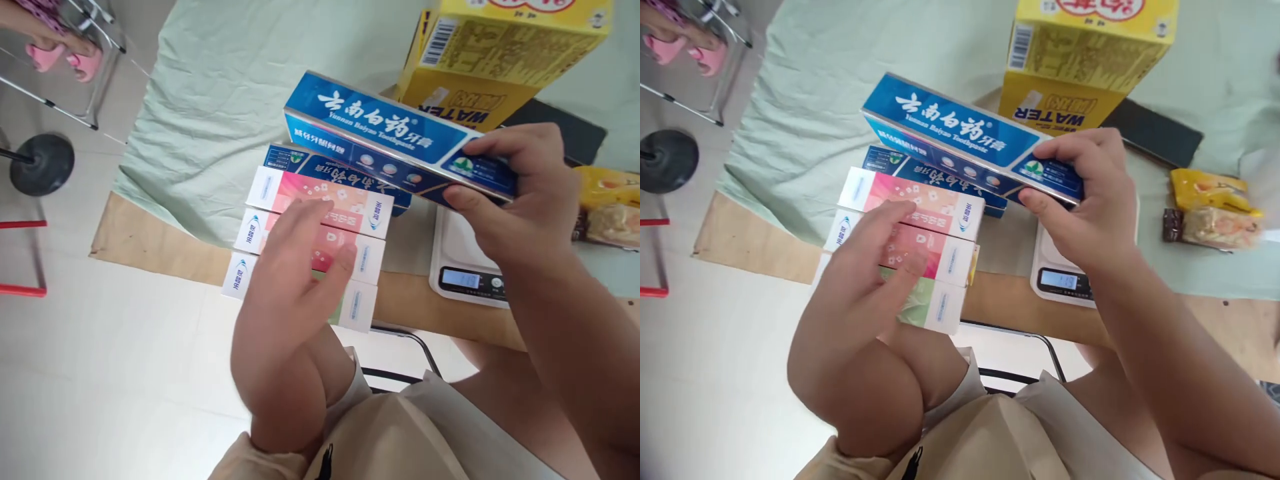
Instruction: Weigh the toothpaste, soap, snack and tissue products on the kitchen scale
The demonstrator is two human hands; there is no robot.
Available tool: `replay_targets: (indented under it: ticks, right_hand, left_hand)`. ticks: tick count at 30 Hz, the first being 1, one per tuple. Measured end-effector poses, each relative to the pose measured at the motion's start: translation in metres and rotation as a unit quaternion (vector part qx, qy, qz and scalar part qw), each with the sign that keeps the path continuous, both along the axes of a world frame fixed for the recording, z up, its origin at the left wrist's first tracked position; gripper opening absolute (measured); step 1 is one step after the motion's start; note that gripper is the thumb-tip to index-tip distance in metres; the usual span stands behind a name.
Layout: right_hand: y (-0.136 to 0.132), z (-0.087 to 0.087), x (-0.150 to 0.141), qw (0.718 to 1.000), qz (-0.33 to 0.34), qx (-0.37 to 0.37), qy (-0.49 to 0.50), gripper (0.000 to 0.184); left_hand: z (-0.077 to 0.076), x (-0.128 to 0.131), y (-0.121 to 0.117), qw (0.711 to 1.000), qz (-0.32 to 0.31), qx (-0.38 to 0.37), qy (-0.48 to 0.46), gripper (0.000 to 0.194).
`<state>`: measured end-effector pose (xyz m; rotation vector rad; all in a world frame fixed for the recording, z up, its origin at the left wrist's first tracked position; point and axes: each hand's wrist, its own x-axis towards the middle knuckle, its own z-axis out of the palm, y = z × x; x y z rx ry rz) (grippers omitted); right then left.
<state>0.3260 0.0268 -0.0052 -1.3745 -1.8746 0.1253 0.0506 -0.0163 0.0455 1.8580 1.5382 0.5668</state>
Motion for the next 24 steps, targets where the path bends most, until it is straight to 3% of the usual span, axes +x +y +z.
replay_targets:
  ticks: [4,9,14,24]
  right_hand:
    - [0.027,-0.008,-0.025,0.998,0.052,-0.030,-0.002,0.048]
    - [0.037,-0.016,-0.028,0.987,0.100,-0.127,-0.004,0.050]
    - [0.038,-0.017,-0.025,0.980,0.062,-0.185,0.045,0.065]
    - [0.037,-0.017,-0.025,0.962,0.068,-0.242,0.109,0.070]
  left_hand:
    - [-0.006,-0.005,0.001,0.999,-0.020,-0.037,-0.006,0.057]
    - [-0.009,-0.007,0.001,0.998,-0.014,-0.062,-0.023,0.062]
    - [-0.013,-0.005,0.000,0.998,-0.002,-0.046,-0.032,0.065]
    - [-0.015,0.002,0.000,0.999,0.011,-0.035,-0.020,0.060]
